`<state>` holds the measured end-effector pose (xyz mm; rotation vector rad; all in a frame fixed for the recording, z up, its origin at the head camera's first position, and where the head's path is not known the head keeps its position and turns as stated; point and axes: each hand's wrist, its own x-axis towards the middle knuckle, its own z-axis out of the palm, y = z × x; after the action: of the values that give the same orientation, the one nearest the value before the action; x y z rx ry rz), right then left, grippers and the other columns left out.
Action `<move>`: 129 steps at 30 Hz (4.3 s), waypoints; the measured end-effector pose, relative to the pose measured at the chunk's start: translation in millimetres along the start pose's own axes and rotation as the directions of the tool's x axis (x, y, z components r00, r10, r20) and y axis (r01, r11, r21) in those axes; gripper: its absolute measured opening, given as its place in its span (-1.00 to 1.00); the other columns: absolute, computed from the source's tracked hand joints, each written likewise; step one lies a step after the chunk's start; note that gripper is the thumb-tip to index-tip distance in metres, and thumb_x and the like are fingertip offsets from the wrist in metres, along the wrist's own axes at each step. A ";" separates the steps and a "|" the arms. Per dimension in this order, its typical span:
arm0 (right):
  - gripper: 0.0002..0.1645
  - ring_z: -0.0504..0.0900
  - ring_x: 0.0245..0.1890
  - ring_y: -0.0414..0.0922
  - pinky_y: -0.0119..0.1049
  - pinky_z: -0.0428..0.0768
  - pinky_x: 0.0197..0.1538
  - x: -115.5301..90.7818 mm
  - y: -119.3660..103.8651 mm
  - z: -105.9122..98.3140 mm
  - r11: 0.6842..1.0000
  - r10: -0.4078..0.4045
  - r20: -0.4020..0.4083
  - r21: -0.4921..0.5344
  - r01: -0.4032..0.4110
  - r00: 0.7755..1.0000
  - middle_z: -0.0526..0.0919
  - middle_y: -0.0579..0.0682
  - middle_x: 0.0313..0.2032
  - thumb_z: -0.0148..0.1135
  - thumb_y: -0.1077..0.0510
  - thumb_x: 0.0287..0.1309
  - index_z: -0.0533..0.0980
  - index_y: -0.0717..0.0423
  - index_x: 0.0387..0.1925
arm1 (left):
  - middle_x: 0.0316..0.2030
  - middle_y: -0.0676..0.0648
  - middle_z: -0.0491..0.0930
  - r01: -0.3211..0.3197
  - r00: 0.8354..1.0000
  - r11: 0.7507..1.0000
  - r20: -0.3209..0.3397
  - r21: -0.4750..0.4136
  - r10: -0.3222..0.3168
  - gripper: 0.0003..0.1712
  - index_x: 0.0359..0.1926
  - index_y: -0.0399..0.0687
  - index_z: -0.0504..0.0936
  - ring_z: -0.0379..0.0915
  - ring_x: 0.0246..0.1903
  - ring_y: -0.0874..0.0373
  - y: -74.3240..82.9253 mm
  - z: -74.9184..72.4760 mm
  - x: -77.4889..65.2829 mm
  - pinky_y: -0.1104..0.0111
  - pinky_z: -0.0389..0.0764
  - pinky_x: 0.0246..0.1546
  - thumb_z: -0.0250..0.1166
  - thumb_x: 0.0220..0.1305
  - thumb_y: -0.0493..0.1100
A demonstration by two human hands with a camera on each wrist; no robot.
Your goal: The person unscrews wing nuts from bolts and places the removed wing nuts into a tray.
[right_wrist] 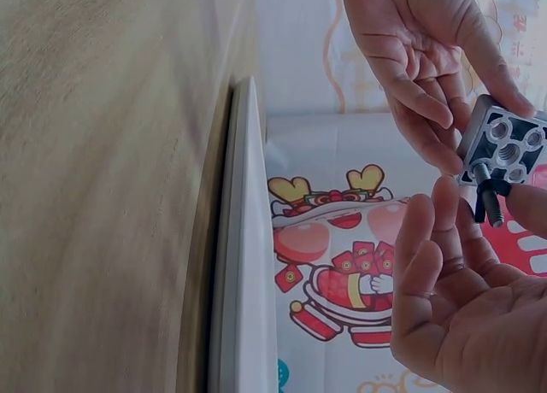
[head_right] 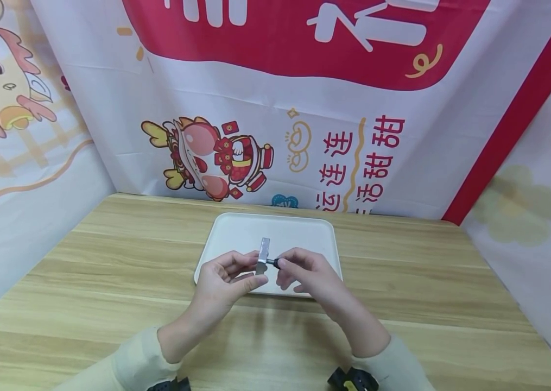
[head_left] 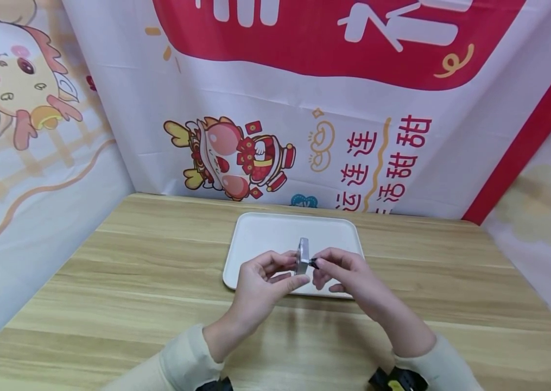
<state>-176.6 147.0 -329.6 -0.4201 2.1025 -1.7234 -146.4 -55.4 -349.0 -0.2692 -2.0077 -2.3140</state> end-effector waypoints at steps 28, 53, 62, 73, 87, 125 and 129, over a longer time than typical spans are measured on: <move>-0.26 0.60 -0.39 -0.20 -0.26 0.56 -0.16 0.0 -0.5 -1.1 0.985 0.115 0.089 0.116 -0.125 0.989 0.60 -0.17 -0.53 -0.29 -0.39 0.47 0.53 0.01 -0.49 | 0.04 -0.15 0.70 0.004 1.000 1.000 0.000 0.001 -0.004 -0.63 -0.18 -0.35 0.63 0.64 0.05 0.09 -1.5 0.2 -0.1 0.36 0.69 0.02 0.55 -0.03 -0.36; -0.77 0.58 -0.30 -0.20 -0.31 0.55 -0.22 4.3 5.8 1.2 1.000 0.002 0.050 0.020 -0.003 0.999 0.60 -0.14 -0.40 0.09 0.02 0.43 0.48 0.10 -0.28 | 0.02 -0.15 0.71 0.020 1.000 1.000 0.005 0.020 -0.020 -0.67 -0.21 -0.34 0.62 0.65 0.01 0.11 -1.4 -0.1 -0.1 0.39 0.70 0.00 0.54 0.00 -0.36; -0.74 0.56 -0.31 -0.17 -0.38 0.54 -0.27 3.2 5.7 2.1 0.991 -0.088 -0.055 -0.110 0.081 0.995 0.59 -0.09 -0.30 0.25 0.19 0.32 0.50 0.30 -0.09 | 0.03 -0.14 0.71 0.029 1.000 0.999 0.008 0.021 -0.029 -0.66 -0.18 -0.32 0.63 0.65 0.02 0.09 -1.3 -0.2 -0.1 0.38 0.70 0.00 0.54 0.01 -0.33; -0.79 0.59 -0.25 -0.11 -0.24 0.57 -0.16 1.4 0.4 -2.0 0.994 -0.019 -0.074 -0.107 0.011 0.997 0.65 -0.02 -0.30 0.04 0.26 0.36 0.49 0.27 -0.05 | 0.06 -0.14 0.70 0.025 1.000 1.000 0.001 0.015 -0.025 -0.64 -0.17 -0.33 0.63 0.64 0.06 0.07 -1.5 -0.5 0.3 0.38 0.70 -0.01 0.55 0.00 -0.34; -0.44 0.62 -0.28 -0.20 -0.31 0.55 -0.19 1.7 1.0 -2.3 0.998 0.064 0.029 -0.003 -0.064 0.998 0.65 -0.12 -0.35 -0.08 -0.17 0.51 0.52 0.26 -0.11 | 0.05 -0.17 0.69 -0.001 1.000 1.000 0.008 0.004 0.001 -0.63 -0.18 -0.36 0.62 0.64 0.05 0.07 -2.8 0.0 0.1 0.37 0.69 0.02 0.55 -0.02 -0.36; -0.75 0.56 -0.28 -0.18 -0.30 0.51 -0.21 -1.2 0.3 -0.3 0.999 -0.005 0.031 -0.038 0.006 1.000 0.59 -0.11 -0.40 0.12 0.03 0.43 0.45 0.16 -0.25 | 0.02 -0.15 0.71 0.001 1.000 1.000 0.011 0.024 -0.002 -0.65 -0.19 -0.33 0.64 0.64 0.05 0.09 -3.3 0.8 -1.3 0.39 0.70 0.00 0.55 -0.02 -0.36; -0.63 0.59 -0.29 -0.19 -0.32 0.53 -0.21 -0.8 -1.0 -1.1 0.999 0.039 -0.014 -0.017 -0.039 0.999 0.62 -0.13 -0.38 0.00 -0.07 0.49 0.49 0.18 -0.17 | 0.03 -0.16 0.71 -0.006 1.000 1.000 0.005 0.025 0.006 -0.64 -0.19 -0.33 0.64 0.65 0.05 0.08 -2.7 1.3 -1.2 0.38 0.70 0.00 0.56 -0.03 -0.37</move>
<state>-176.4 148.1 -328.3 -0.3710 2.1226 -1.6919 -145.6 -53.8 -351.7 -0.2794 -2.0341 -2.2852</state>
